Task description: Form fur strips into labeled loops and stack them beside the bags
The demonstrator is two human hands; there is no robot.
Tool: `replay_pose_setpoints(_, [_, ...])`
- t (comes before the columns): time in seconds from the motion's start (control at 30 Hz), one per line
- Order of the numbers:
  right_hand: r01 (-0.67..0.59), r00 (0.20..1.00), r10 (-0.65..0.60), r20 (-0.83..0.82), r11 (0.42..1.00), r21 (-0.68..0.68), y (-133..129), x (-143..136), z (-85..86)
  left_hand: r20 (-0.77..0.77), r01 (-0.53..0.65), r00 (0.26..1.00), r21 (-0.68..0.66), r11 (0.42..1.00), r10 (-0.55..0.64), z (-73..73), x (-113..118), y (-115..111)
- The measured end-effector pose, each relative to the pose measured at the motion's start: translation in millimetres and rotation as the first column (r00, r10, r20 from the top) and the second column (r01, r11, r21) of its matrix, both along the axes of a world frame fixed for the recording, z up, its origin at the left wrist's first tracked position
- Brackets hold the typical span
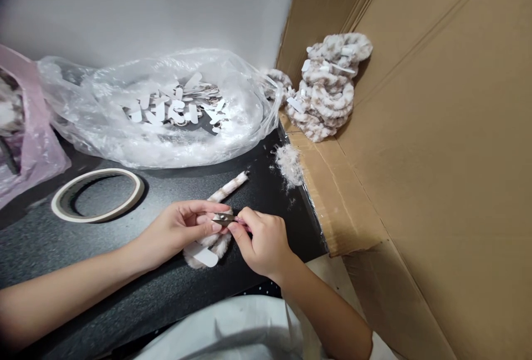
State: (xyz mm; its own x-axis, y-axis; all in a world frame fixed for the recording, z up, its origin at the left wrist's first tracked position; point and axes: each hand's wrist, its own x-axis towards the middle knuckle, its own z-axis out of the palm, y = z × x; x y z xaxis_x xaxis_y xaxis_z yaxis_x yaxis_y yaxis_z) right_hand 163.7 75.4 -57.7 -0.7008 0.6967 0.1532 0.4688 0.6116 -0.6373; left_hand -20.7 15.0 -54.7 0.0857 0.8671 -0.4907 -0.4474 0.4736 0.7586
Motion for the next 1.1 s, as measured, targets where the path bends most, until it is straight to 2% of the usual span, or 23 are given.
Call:
replay_pose_setpoints(0.57, [0.01, 0.999, -0.01, -0.036, 1.0, -0.002, -3.3, -1.0, -1.3, 0.002, 0.002, 1.0, 0.011, 1.0, -0.002, -0.2, 0.7, 1.3])
replay_pose_setpoints(0.67, [0.024, 0.994, -0.031, -0.106, 0.998, -0.063, -1.3, 2.4, -3.8, 0.015, 0.011, 1.0, 0.011, 1.0, -0.012, -0.9, 0.2, 1.0])
replay_pose_setpoints(0.8, [0.095, 0.942, -0.151, -0.301, 0.976, -0.195, 2.3, 6.8, -10.9, 0.043, 0.01, 0.999, 0.008, 1.0, -0.011, -1.5, 0.0, 0.5])
replay_pose_setpoints(0.9, [0.104, 0.92, -0.186, -0.345, 0.965, -0.242, 7.4, 10.3, -9.9, 0.062, -0.006, 0.998, 0.04, 0.999, 0.004, -1.1, 0.9, 0.3])
replay_pose_setpoints(1.0, [0.263, 0.922, -0.291, -0.254, 0.955, -0.137, 24.6, 24.4, 0.0, 0.087, -0.033, 0.996, 0.092, 0.995, 0.025, -1.3, 2.2, 0.4])
replay_pose_setpoints(1.1, [0.493, 0.868, -0.488, -0.093, 0.868, 0.055, 57.9, 54.3, 8.9, 0.084, -0.055, 0.995, 0.108, 0.993, 0.046, -1.8, 2.7, 1.2])
